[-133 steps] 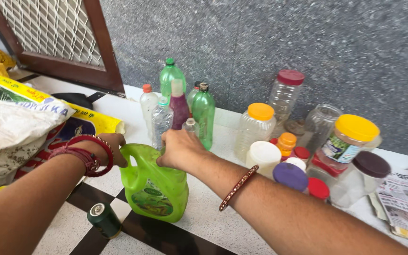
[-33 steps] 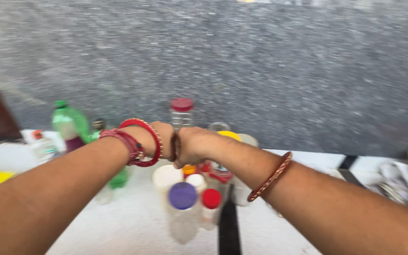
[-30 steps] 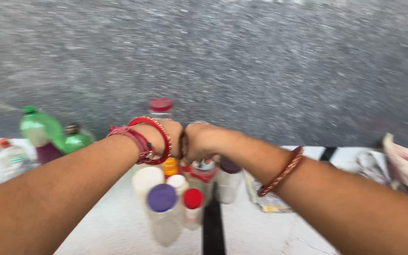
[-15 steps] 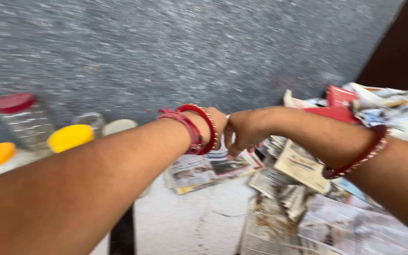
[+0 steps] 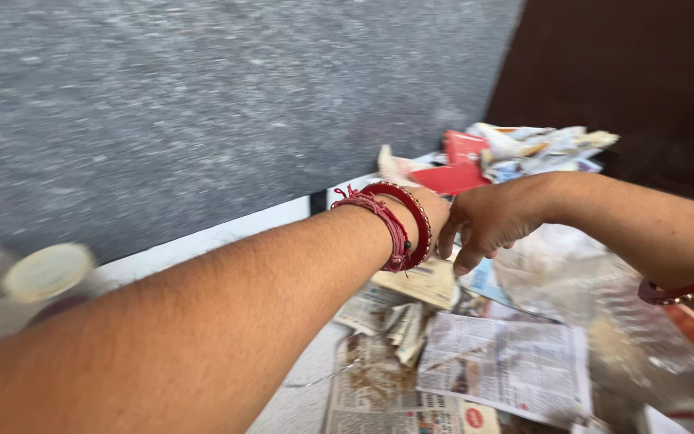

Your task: The person sorts a pile of mixed recyclables on a tiled floor, separating newspapers, plastic bottles, and plastic jugs. They pick up items one by one, place newspapers in a neat stack, and move plastic containers to a separate area.

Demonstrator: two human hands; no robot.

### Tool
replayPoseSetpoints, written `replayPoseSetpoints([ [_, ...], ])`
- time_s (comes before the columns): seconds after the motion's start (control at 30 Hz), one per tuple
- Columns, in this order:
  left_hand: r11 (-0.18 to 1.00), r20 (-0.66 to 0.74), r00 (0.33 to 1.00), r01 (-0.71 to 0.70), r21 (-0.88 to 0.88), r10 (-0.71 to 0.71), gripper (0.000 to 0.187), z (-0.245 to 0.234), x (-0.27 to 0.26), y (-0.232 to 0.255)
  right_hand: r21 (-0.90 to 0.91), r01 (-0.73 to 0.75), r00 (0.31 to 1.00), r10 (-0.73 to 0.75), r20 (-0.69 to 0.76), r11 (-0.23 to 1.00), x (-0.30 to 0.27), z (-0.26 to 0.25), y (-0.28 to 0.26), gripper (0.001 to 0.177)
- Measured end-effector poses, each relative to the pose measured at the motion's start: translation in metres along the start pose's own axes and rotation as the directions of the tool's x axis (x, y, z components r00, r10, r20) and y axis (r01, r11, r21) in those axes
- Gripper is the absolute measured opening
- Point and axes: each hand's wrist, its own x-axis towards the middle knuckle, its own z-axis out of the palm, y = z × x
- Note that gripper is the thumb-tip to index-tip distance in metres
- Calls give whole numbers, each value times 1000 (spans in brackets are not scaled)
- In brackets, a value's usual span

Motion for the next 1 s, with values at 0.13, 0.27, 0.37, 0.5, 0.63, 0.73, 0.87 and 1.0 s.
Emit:
replayPoseSetpoints([
  [0.13, 993, -9, 993, -120, 8, 120, 42, -4, 35, 46, 16, -79, 997, 80, -11, 997, -17, 15, 33, 60],
  [0.27, 972, -9, 971, -237, 4, 237, 43, -1, 63, 93, 63, -207, 977, 209, -30, 976, -33, 39, 66, 64],
  [0.37, 947, -10, 947, -321, -18, 321, 44, 7, 82, 124, 109, -281, 958, 285, -25, 953, -38, 60, 95, 65],
  [0.5, 908, 7, 908, -418, 2, 418, 47, 31, 109, 161, 233, -351, 930, 366, -24, 907, -32, 92, 136, 68],
  [0.63, 898, 23, 899, -434, -64, 436, 54, 54, 137, 188, 251, -384, 901, 420, -106, 888, -18, 132, 172, 65],
  [0.73, 892, -8, 896, -444, -83, 445, 60, 73, 145, 199, 338, -423, 841, 503, -199, 841, -3, 167, 189, 75],
  [0.87, 882, 20, 884, -465, -79, 468, 53, 95, 152, 217, 386, -503, 718, 622, -312, 773, 11, 202, 191, 97],
  [1.0, 881, 76, 880, -462, -98, 470, 55, 110, 165, 236, 473, -567, 632, 724, -276, 675, 15, 214, 186, 105],
])
